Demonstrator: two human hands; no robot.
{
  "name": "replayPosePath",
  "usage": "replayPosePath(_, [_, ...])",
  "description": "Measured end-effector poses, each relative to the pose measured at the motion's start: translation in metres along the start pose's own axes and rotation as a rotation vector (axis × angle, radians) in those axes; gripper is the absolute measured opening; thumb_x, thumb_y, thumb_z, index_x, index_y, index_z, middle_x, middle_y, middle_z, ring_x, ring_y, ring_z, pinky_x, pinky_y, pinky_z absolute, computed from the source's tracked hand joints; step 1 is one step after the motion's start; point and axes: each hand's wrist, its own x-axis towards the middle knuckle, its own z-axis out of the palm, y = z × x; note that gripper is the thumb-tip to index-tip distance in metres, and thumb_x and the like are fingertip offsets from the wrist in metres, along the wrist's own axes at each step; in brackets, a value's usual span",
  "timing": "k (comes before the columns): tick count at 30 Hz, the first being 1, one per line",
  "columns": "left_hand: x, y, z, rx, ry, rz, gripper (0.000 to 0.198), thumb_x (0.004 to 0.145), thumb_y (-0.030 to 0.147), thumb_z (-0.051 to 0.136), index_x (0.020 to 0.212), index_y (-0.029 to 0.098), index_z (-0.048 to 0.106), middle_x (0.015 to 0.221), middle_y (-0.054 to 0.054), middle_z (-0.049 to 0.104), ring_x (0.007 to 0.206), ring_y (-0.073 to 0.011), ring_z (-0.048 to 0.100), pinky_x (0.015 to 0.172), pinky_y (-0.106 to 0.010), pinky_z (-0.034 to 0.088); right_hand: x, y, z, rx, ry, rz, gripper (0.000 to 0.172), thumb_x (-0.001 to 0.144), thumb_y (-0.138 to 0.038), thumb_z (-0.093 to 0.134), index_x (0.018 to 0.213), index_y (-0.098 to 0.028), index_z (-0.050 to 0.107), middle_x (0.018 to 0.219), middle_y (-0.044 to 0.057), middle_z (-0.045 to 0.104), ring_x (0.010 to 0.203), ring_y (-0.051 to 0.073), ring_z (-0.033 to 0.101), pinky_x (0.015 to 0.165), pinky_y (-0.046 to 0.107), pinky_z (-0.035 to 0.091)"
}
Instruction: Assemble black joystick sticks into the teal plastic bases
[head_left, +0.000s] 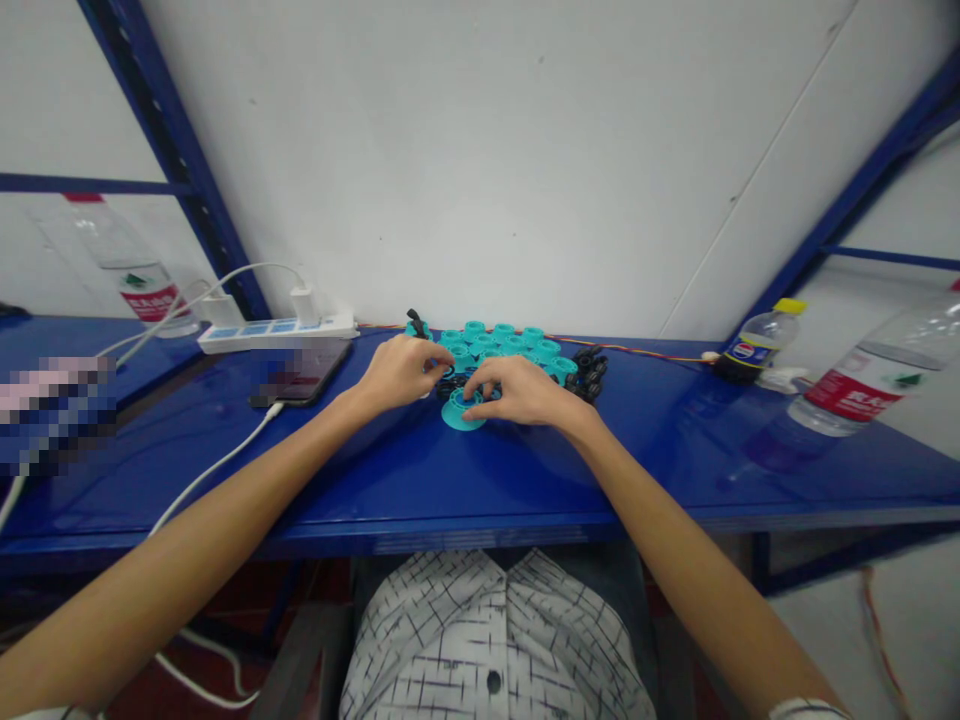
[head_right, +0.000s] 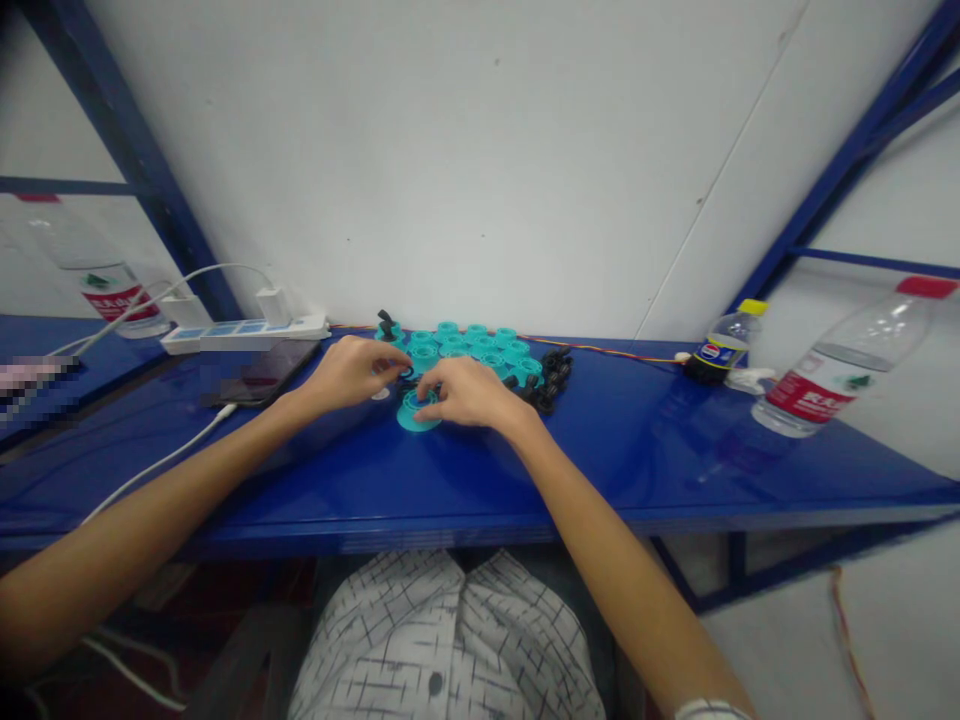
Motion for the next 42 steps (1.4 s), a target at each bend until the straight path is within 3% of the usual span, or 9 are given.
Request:
replayPosePath(17, [0.0,-0.003,0.0,0.022,-0.002,0.007,0.03,0.08,0.022,0.052,0.095,0.021,0.078,0.086,-0.005,0.078,0.079,-0.019,0.07,0.066,-0.024,0.046,-0.002,-0.008,0.001,-0.164,-0.032,-0.015,0.019,0.08,-0.037,0.07,0.092,-0.023,0.078,0.08,0.003,0.067,0.068,0.013,0.054,0.06,0.025,0.029])
replayPosePath(24, [-0.001,-0.002,0.0,0.006,0.006,0.006,0.03,0.08,0.023,0.052,0.094,0.021,0.078,0.085,-0.004,0.077,0.075,-0.0184,0.07,0.063,-0.024,0.045,-0.001,-0.005,0.009,-0.109,0.024,-0.027,0.026,0.077,-0.036,0.075,0.095,-0.018,0.07,0.096,0.004,0.061,0.074,0.013,0.052,0.067,0.024,0.034])
replayPosePath(30, [-0.001,-0.001,0.0,0.008,-0.008,0.013,0.03,0.079,0.023,0.051,0.094,0.022,0.078,0.084,-0.004,0.078,0.075,-0.0182,0.07,0.063,-0.024,0.045,-0.003,-0.004,0.002,-0.058,0.023,-0.05,0.024,0.078,-0.035,0.075,0.096,-0.02,0.074,0.104,0.006,0.062,0.076,0.013,0.054,0.07,0.025,0.038])
replayPosePath(42, [-0.001,-0.002,0.002,0.012,-0.018,0.01,0.03,0.08,0.021,0.052,0.095,0.021,0.078,0.087,-0.004,0.078,0.08,-0.0193,0.071,0.066,-0.025,0.047,-0.001,0.001,0.003,-0.089,-0.009,-0.085,0.022,0.083,-0.038,0.07,0.096,-0.023,0.079,0.091,0.005,0.069,0.069,0.013,0.057,0.064,0.025,0.037])
